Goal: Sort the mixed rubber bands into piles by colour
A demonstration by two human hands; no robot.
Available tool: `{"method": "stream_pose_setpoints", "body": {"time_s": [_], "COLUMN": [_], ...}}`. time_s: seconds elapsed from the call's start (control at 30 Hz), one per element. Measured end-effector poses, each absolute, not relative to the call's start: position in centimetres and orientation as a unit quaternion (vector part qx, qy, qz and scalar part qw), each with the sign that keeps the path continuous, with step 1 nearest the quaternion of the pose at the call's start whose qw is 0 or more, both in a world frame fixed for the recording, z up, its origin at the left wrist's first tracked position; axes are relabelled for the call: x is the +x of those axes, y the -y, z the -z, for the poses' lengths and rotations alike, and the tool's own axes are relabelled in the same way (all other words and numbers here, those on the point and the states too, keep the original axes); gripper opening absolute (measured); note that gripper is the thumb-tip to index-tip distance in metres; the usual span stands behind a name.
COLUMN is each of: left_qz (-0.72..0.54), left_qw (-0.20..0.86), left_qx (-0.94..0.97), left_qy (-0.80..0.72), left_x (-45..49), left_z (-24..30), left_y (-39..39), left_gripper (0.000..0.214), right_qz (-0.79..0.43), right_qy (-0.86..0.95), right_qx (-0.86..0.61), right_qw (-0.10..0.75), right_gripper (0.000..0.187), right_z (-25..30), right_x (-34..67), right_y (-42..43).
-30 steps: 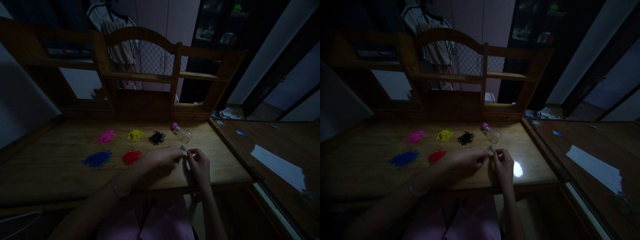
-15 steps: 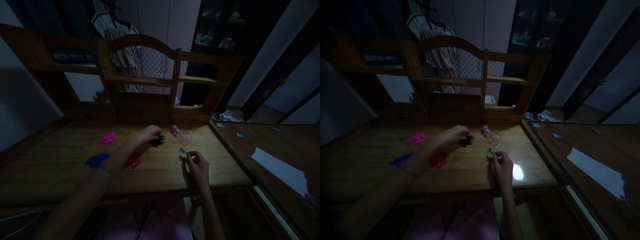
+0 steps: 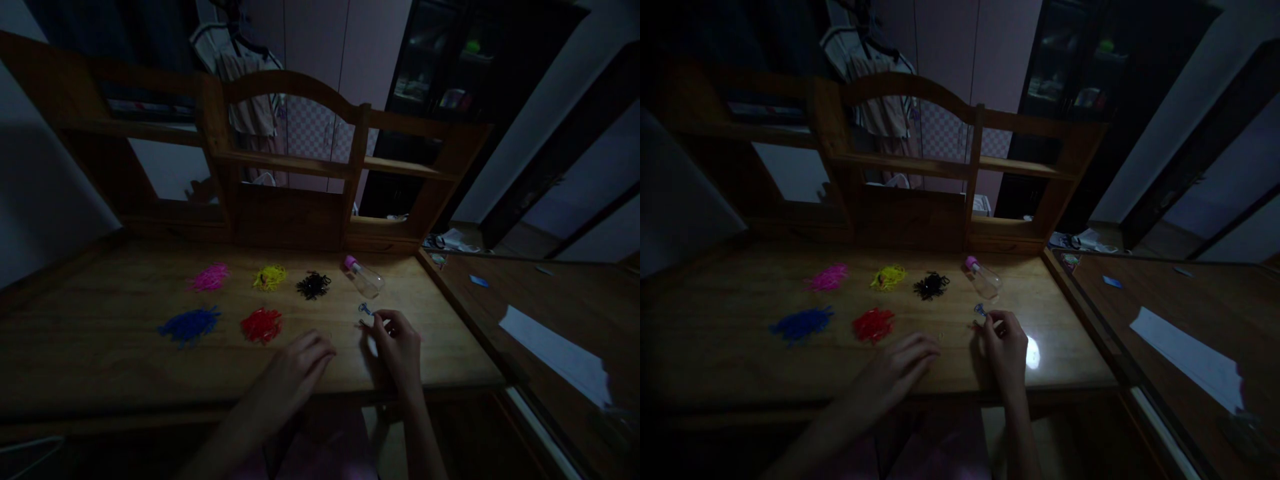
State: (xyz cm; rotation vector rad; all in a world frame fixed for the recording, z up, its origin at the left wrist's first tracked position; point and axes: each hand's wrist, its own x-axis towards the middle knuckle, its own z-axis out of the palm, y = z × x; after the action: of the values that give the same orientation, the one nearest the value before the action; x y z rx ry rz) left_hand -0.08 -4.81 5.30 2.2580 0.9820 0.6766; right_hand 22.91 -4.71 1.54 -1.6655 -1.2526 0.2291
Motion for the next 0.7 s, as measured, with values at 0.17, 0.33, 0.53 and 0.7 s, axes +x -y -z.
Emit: {"method": "stream_pose_setpoints", "body": {"time_s": [0.17, 0.33, 0.53, 0.7], "left_qz": [-0.332, -0.341, -0.310, -0.309], "left_qw": [0.230, 0.136, 0.076, 0.065], "left_qx": [0.799, 0.808, 0.828, 0.829], "left_qy": [-0.446, -0.461, -0.461, -0.462], "left_x": [1.0, 1.3, 1.1, 1.2], "left_z": [-0.7, 0.3, 0.1, 0.2], "left_y": [4.5, 4.9, 5.1, 5.0], "left_gripper": [0.030, 0.041, 0.037, 0.034], "right_qz": [-0.092, -0.093, -0.108, -0.123], "right_qy": [0.514, 0.519, 0.509, 0.494], "right_qx": [-0.690, -0.694, -0.696, -0.706], "right_qw": [0.501, 0.491, 0.494, 0.493], "right_gripper": [0.026, 0.022, 0.023, 0.024], "right_z": [-1.6, -1.4, -1.2, -0.9], "right_x": [22.7, 22.6, 22.9, 23.3], "right_y": [4.8, 4.7, 4.5, 4.5]}}
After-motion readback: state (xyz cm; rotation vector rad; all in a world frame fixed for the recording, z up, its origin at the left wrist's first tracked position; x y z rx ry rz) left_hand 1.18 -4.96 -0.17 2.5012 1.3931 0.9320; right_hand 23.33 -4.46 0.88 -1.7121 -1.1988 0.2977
